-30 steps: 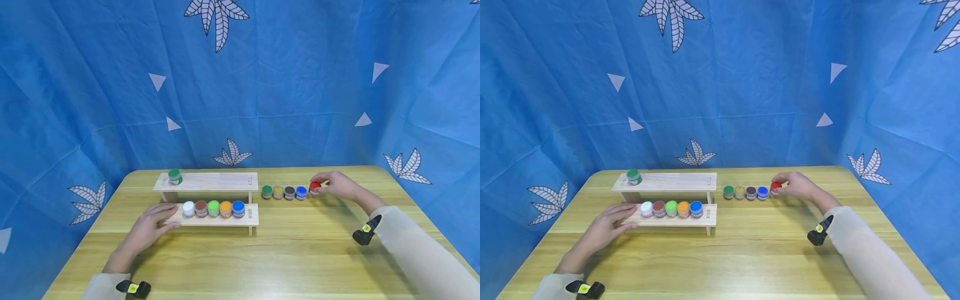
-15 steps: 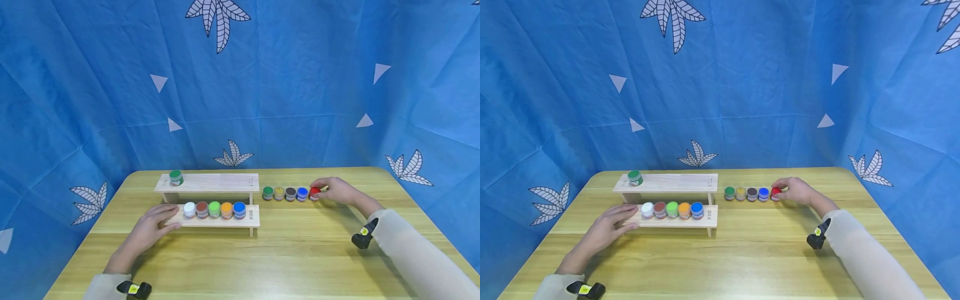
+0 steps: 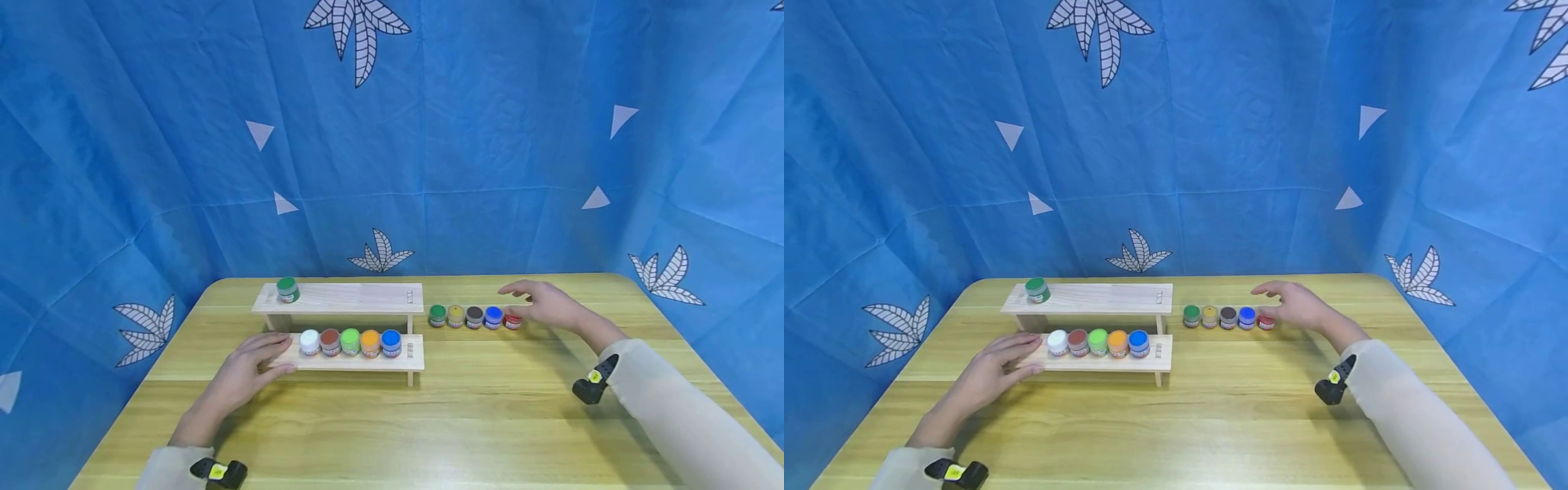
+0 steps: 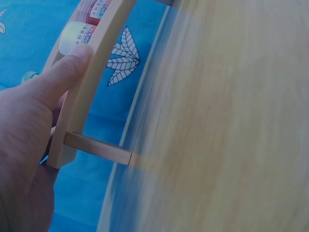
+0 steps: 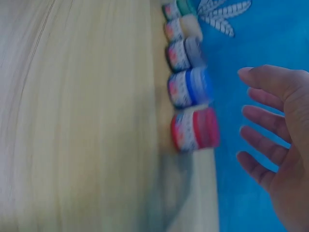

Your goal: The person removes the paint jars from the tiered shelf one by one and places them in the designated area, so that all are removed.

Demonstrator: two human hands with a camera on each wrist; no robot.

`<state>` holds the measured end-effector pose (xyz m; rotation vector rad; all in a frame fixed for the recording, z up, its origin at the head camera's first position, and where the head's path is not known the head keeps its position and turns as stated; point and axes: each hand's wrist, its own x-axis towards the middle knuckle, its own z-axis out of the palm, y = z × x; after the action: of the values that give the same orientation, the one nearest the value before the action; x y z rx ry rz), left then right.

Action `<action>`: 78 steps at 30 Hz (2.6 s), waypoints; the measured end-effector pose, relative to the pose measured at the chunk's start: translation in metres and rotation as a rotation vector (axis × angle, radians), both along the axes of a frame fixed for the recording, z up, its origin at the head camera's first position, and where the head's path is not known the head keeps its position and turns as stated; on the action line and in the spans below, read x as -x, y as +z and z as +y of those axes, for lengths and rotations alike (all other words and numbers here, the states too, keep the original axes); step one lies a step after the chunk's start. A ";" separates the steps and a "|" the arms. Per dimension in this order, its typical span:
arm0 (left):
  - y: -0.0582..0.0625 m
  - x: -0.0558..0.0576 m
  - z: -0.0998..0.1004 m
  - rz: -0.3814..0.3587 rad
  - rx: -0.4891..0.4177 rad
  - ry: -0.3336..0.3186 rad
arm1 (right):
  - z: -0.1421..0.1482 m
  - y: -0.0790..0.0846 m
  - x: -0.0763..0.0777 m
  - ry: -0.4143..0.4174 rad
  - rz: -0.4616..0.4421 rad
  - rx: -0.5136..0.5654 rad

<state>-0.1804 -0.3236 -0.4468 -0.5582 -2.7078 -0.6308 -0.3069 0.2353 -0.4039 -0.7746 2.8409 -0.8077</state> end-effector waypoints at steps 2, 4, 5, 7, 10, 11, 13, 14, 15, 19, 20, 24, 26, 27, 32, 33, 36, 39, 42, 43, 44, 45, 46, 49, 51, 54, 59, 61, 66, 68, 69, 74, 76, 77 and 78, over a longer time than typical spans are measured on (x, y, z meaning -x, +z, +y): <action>0.000 0.000 0.000 -0.001 -0.002 0.001 | -0.006 0.006 -0.002 0.011 0.014 0.000; 0.001 0.000 0.000 -0.006 0.001 0.004 | -0.013 0.012 -0.004 0.016 0.017 0.004; 0.001 0.000 0.001 -0.009 0.001 0.007 | -0.017 0.015 -0.005 0.019 0.018 0.005; 0.001 -0.001 0.001 -0.015 0.003 0.011 | -0.026 0.021 -0.007 0.031 0.024 0.011; 0.001 0.000 0.001 -0.021 0.007 0.015 | -0.042 0.031 -0.010 0.054 0.053 0.014; 0.001 0.000 0.001 -0.022 0.008 0.015 | -0.048 0.034 -0.011 0.063 0.061 0.017; 0.000 0.000 0.001 -0.021 0.011 0.016 | -0.060 0.041 -0.013 0.088 0.084 0.022; 0.000 0.000 0.001 -0.020 0.011 0.015 | -0.067 0.045 -0.015 0.098 0.088 0.029; 0.000 0.000 0.001 -0.020 0.010 0.015 | -0.073 0.048 -0.015 0.108 0.096 0.032; 0.000 0.000 0.001 -0.021 0.011 0.016 | -0.099 0.061 -0.017 0.151 0.124 0.033; 0.000 0.000 0.000 -0.021 0.012 0.016 | -0.106 0.064 -0.018 0.160 0.129 0.032; 0.000 0.000 -0.001 -0.025 0.016 0.019 | -0.133 0.074 -0.017 0.202 0.148 0.025; 0.000 0.000 -0.001 -0.025 0.016 0.019 | -0.145 0.078 -0.017 0.224 0.156 0.024; 0.000 0.001 -0.001 -0.026 0.016 0.019 | -0.151 0.079 -0.017 0.236 0.163 0.024; -0.001 0.002 -0.001 -0.020 0.014 0.015 | -0.179 0.084 -0.016 0.269 0.174 0.024; -0.001 0.002 -0.001 -0.018 0.014 0.015 | -0.184 0.084 -0.016 0.272 0.172 0.029; -0.001 0.002 -0.001 -0.012 0.011 0.008 | -0.200 0.085 -0.018 0.274 0.159 0.041; -0.001 0.002 -0.002 0.001 0.012 -0.003 | -0.216 0.085 -0.018 0.280 0.152 0.047; -0.002 0.003 -0.003 0.011 0.013 -0.014 | -0.231 0.085 -0.018 0.290 0.140 0.044; -0.002 0.003 -0.003 0.012 0.012 -0.015 | -0.236 0.085 -0.018 0.291 0.134 0.042; -0.002 0.003 -0.003 0.010 0.012 -0.015 | -0.240 0.086 -0.018 0.293 0.130 0.041; -0.003 0.003 -0.003 0.004 0.011 -0.013 | -0.245 0.086 -0.018 0.295 0.127 0.040; -0.002 0.003 -0.003 -0.002 0.012 -0.009 | -0.250 0.086 -0.019 0.295 0.120 0.043; -0.002 0.003 -0.002 -0.029 0.009 0.006 | -0.264 0.086 -0.019 0.299 0.108 0.050; -0.002 0.003 -0.002 -0.046 0.009 0.015 | -0.273 0.085 -0.019 0.301 0.105 0.055; -0.001 0.002 -0.001 -0.058 0.003 0.021 | -0.286 0.083 -0.019 0.304 0.103 0.052; 0.000 0.001 -0.001 -0.047 0.001 0.015 | -0.305 0.082 -0.019 0.290 0.112 0.026; 0.000 0.001 -0.001 -0.042 0.005 0.012 | -0.311 0.082 -0.018 0.284 0.115 0.021; 0.001 0.001 -0.002 -0.027 0.006 0.000 | -0.327 0.082 -0.016 0.278 0.084 0.030; 0.002 0.000 -0.002 -0.021 0.005 -0.005 | -0.332 0.082 -0.016 0.273 0.064 0.025; 0.002 0.000 -0.002 -0.019 0.003 -0.007 | -0.334 0.081 -0.015 0.271 0.058 0.020; 0.003 0.000 -0.003 -0.027 -0.003 -0.010 | -0.343 0.081 -0.013 0.257 0.060 0.000; 0.003 0.000 -0.002 -0.028 -0.004 -0.010 | -0.346 0.080 -0.013 0.253 0.061 0.003; 0.003 0.000 -0.002 -0.026 -0.006 -0.012 | -0.347 0.080 -0.012 0.251 0.061 0.004; 0.003 0.001 -0.002 -0.025 -0.007 -0.014 | -0.349 0.079 -0.012 0.248 0.060 0.004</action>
<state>-0.1810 -0.3259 -0.4437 -0.5715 -2.7257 -0.6551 -0.2950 -0.1137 -0.3248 -1.1418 2.7174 -0.7650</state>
